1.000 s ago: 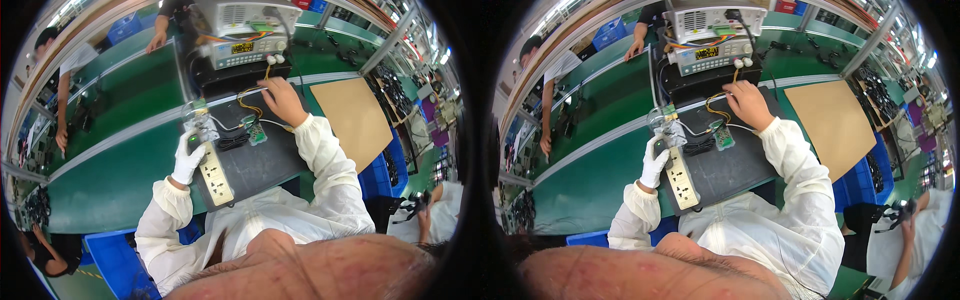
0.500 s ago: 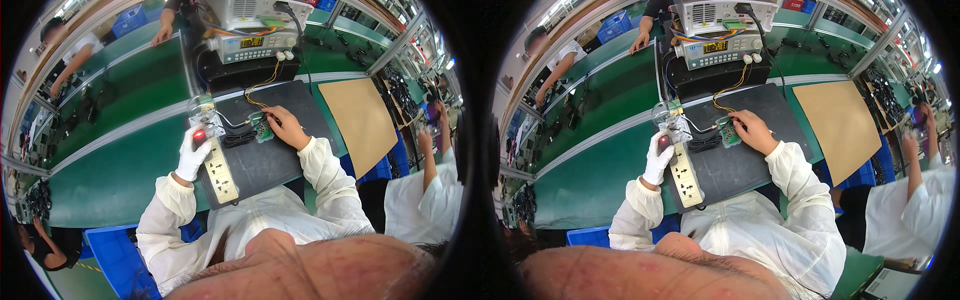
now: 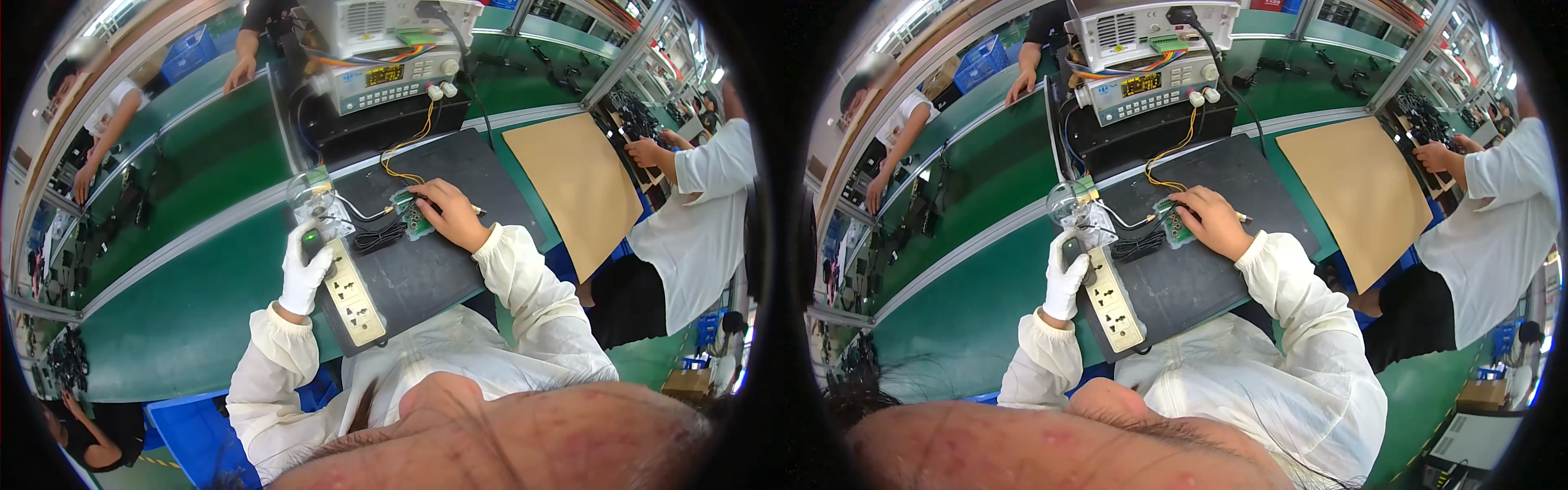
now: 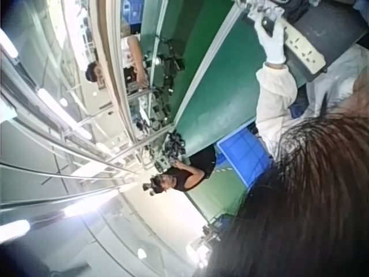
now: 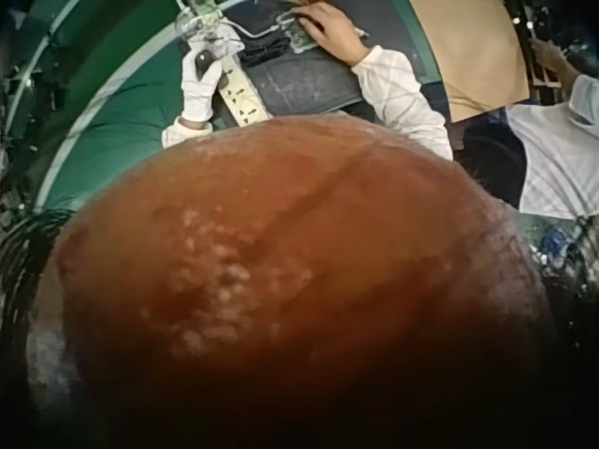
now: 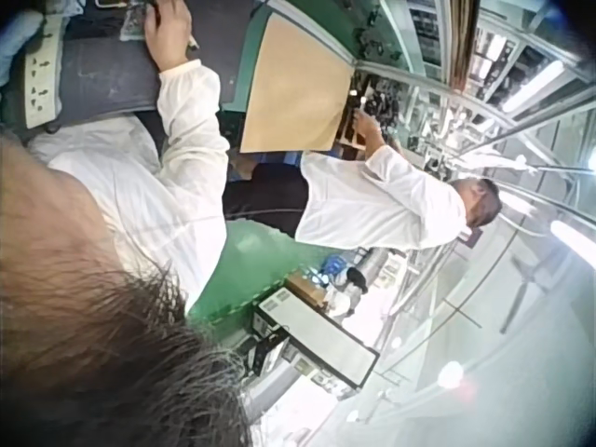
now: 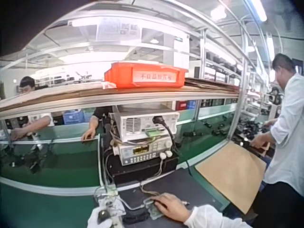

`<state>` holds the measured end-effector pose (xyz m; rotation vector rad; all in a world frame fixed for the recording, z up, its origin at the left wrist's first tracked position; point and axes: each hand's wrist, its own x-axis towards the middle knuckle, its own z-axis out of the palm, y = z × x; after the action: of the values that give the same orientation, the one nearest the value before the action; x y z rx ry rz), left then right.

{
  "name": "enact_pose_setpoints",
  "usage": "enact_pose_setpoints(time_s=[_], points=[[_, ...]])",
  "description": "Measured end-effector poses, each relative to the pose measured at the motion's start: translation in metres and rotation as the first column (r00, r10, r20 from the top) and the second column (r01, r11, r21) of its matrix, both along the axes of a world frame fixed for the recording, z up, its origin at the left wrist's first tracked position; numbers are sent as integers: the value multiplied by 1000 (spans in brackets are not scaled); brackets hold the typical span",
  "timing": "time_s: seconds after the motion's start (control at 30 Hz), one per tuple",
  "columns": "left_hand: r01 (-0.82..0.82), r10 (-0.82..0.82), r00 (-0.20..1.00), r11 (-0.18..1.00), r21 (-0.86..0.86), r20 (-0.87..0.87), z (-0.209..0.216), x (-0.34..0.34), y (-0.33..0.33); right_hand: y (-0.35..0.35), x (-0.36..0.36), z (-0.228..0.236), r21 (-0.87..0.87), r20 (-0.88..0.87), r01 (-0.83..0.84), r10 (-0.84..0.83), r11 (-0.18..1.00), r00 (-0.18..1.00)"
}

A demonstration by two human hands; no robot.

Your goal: Testing electronic circuit boards by connecting them to a testing rig and verifying their functionality.

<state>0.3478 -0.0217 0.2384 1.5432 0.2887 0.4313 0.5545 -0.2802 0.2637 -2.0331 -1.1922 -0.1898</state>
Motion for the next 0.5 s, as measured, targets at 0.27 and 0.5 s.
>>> enact_pose_setpoints(time_s=[0.27, 0.5], points=[[17, -18, 1000, 1000, -22, -26, 9, 0, -5, -3, 4, -3, 40, -4, -7, 7, 999, 1000], [-20, 20, 998, 1000, 13, -56, 9, -3, -5, -2, 0, 2, 75, -103, 17, -9, 997, 995]])
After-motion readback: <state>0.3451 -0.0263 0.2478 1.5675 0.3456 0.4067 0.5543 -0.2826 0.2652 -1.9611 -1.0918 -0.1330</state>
